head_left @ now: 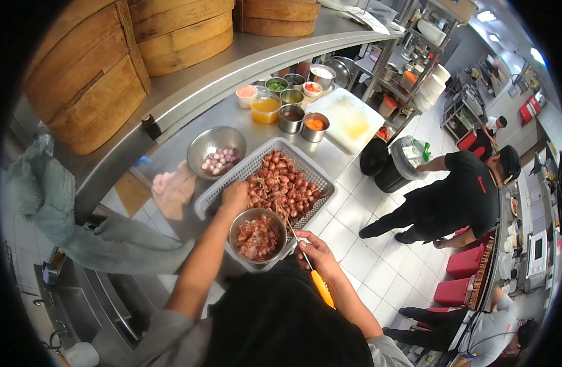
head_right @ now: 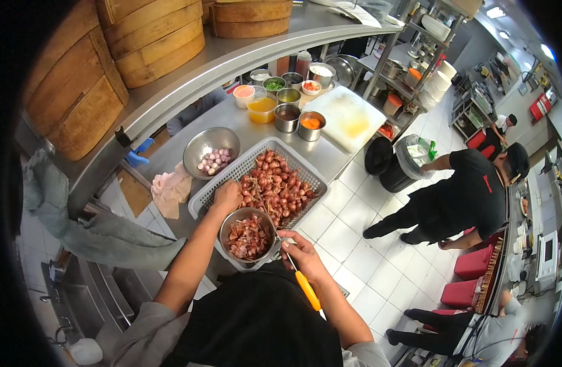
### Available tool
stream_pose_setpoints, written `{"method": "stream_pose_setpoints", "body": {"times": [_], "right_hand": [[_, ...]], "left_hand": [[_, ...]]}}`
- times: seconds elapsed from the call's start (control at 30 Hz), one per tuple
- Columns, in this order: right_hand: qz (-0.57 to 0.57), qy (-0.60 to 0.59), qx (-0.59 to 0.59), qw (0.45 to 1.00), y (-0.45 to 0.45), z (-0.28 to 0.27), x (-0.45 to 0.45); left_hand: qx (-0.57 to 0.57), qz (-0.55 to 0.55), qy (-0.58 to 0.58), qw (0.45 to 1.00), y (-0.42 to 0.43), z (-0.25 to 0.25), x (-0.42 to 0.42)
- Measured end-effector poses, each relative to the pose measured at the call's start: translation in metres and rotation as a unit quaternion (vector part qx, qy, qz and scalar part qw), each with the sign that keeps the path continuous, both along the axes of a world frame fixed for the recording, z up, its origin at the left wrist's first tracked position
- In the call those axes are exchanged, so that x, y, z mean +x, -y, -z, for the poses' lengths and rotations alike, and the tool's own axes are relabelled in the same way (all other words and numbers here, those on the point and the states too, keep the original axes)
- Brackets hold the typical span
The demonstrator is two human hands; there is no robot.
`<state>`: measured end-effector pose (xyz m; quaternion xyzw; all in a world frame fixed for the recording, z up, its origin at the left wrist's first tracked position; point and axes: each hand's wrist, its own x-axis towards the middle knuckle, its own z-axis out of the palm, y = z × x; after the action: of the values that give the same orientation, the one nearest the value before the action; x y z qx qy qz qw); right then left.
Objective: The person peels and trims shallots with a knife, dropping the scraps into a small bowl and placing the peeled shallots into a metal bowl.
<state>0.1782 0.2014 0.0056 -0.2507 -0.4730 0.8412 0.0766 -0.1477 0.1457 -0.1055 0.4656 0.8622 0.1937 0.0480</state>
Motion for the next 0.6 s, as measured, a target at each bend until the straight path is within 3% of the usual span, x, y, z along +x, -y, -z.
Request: {"method": "stream_pose_setpoints", "body": {"times": [0.13, 0.17, 0.2, 0.27, 0.37, 0.47, 0.6], "right_hand": [[-0.011, -0.007, 0.022, 1.0, -0.001, -0.003, -0.001], [-0.011, -0.013, 0.04, 0.999, -0.001, -0.005, -0.001], [-0.013, -0.02, 0.056, 0.998, -0.001, -0.009, -0.002], [-0.021, -0.031, 0.089, 0.995, 0.002, -0.016, -0.008], [-0.036, -0.043, 0.123, 0.991, 0.012, -0.025, -0.02], [-0.057, -0.03, 0.147, 0.987, 0.023, -0.043, -0.035], [-0.074, -0.084, 0.211, 0.971, 0.03, -0.053, -0.047]], "left_hand": [[0.149, -0.032, 0.059, 0.987, 0.013, -0.022, 0.011], [0.236, -0.011, 0.083, 0.968, 0.018, -0.021, 0.008], [0.272, -0.054, 0.26, 0.925, 0.025, -0.029, 0.016], [0.348, -0.048, 0.467, 0.812, 0.044, -0.047, 0.031], [0.379, -0.032, 0.607, 0.698, 0.072, -0.086, 0.071], [0.419, -0.003, 0.668, 0.616, 0.094, -0.106, 0.109], [0.448, -0.012, 0.664, 0.599, 0.107, -0.106, 0.135]]}}
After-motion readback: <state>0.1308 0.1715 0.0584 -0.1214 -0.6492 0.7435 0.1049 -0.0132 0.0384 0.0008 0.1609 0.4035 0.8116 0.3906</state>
